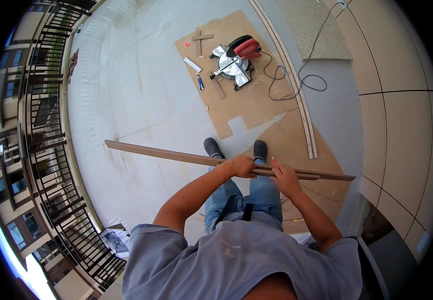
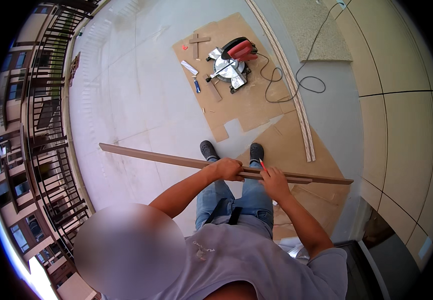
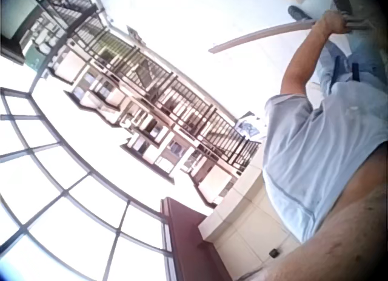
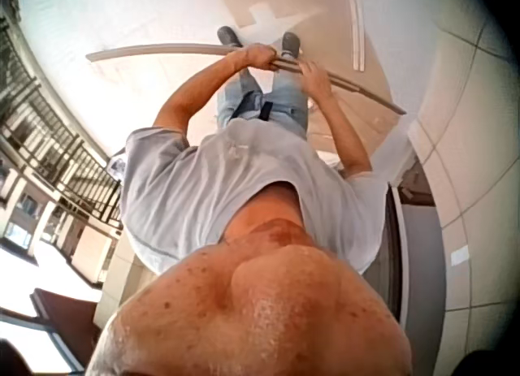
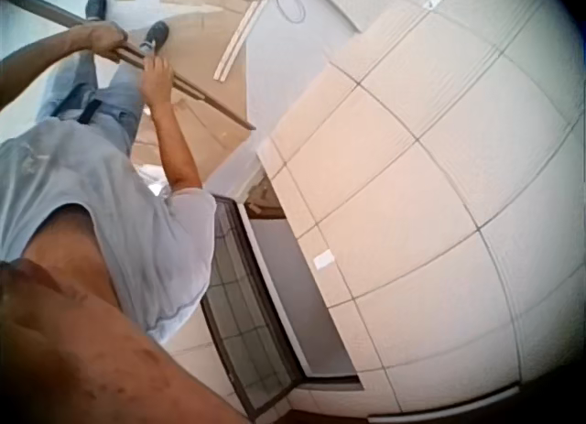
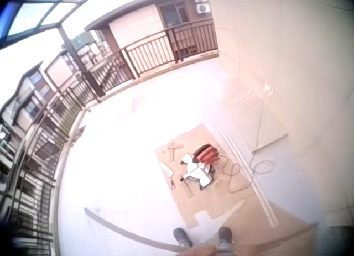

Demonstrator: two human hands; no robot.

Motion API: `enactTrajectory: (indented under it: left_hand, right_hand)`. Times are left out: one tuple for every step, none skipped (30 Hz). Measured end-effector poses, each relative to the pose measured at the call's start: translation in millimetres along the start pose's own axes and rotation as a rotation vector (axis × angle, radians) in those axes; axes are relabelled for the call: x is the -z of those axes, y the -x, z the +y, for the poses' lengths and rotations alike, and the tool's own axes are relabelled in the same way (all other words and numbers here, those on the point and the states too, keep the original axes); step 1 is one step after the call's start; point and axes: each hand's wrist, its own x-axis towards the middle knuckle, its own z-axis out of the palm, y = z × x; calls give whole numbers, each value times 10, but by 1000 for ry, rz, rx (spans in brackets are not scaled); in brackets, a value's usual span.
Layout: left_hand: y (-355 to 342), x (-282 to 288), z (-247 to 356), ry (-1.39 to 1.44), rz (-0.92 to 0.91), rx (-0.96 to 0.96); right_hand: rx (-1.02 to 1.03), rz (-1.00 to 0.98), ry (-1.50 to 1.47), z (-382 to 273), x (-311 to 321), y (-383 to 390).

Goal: The person marks a length of wooden trim with a pencil, uses a miter saw to cut the piece, and then carries the trim into another room to place it along the bottom of a wall.

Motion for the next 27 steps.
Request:
enactTrajectory:
  left_hand:
    - [-26, 133, -161, 39, -71, 21]
    - [-52, 278, -355, 110, -149, 132]
    - [-81, 416, -574, 165, -210, 230]
    - [-88, 537, -843, 204, -214, 246]
    - [-81, 669, -1144, 240, -190, 304]
    - [-107, 805, -1501, 316, -231, 245]
    - [-131, 934, -1890, 402, -294, 195]
    - [-151, 1032, -2262, 271, -284, 196]
    - [-207, 1116, -2652, 146, -278, 202]
    - [-278, 1159, -3019, 12, -266, 215]
    - [-338, 1173, -3370, -43, -200, 176]
    - [-416, 1088, -3648, -99, -129, 141]
    - [-485, 970, -3909, -139, -85, 108]
    - [-539, 853, -4164, -149, -52, 45]
    - [-658, 734, -4446, -162, -27, -21]
    - [-804, 628, -4725, -192, 11, -82]
    - [-914, 517, -5013, -160, 5, -115]
    - [-1061, 365, -5296, -141, 7, -148]
    - [-1141, 224, -5608, -145, 21, -179]
    - [-1276, 156, -5915, -149, -35, -164]
    - [-1532, -79, -6201, -131, -4, -203]
    - [-1684, -128, -6482, -148, -2, -214]
    - [-1833, -162, -6793, -182, 16, -217]
    - [-2000, -340, -7032, -173, 6, -232]
    - [-2132, -487, -7245, -179, -35, -237]
    - [-2204, -490, -7487, -183, -46, -266]
    - [-2386, -560, -7659, -148, 3, -302]
  right_hand:
    - [-22, 11, 3, 28, -32, -58]
    - [-75, -2, 8, 58, 6, -99]
    - [-107, 17, 6, 89, 90, -124]
    - [-205, -12, 20, 117, 228, -112]
    - [-278, -15, 24, 109, 425, -83]
    - [-314, 15, 55, 101, 628, -34]
    - [-434, 53, 46, 53, 818, 6]
    - [-607, 62, 43, -10, 961, -31]
    - [-627, 145, 62, -58, 1029, -101]
    - [-786, 160, 82, -82, 1025, -239]
    - [-723, 211, 92, -44, 890, -510]
    - [-742, 222, 101, 43, 699, -781]
    - [-750, 230, 102, 133, 490, -1061]
    - [-639, 284, 144, 315, 125, -1479]
    - [-642, 251, 111, 546, -270, -1896]
    - [-655, 241, 41, 808, -664, -2302]
    - [-614, 249, -20, 1072, -1085, -2718]
    - [-577, 245, -11, 1413, -1533, -3146]
    - [-564, 285, -18, 1648, -2004, -3542]
    - [-572, 326, -58, 1902, -2385, -3955]
    - [-534, 372, -3, 2281, -2796, -4214]
    - [-504, 417, 29, 2559, -3060, -4581]
    - [-470, 477, 48, 2810, -3306, -4948]
    - [-444, 509, 85, 3092, -3615, -5180]
    - [-433, 548, 109, 3277, -3881, -5373]
    - [-475, 547, 110, 3343, -4053, -5574]
    - [-439, 594, 144, 3549, -4156, -5675]
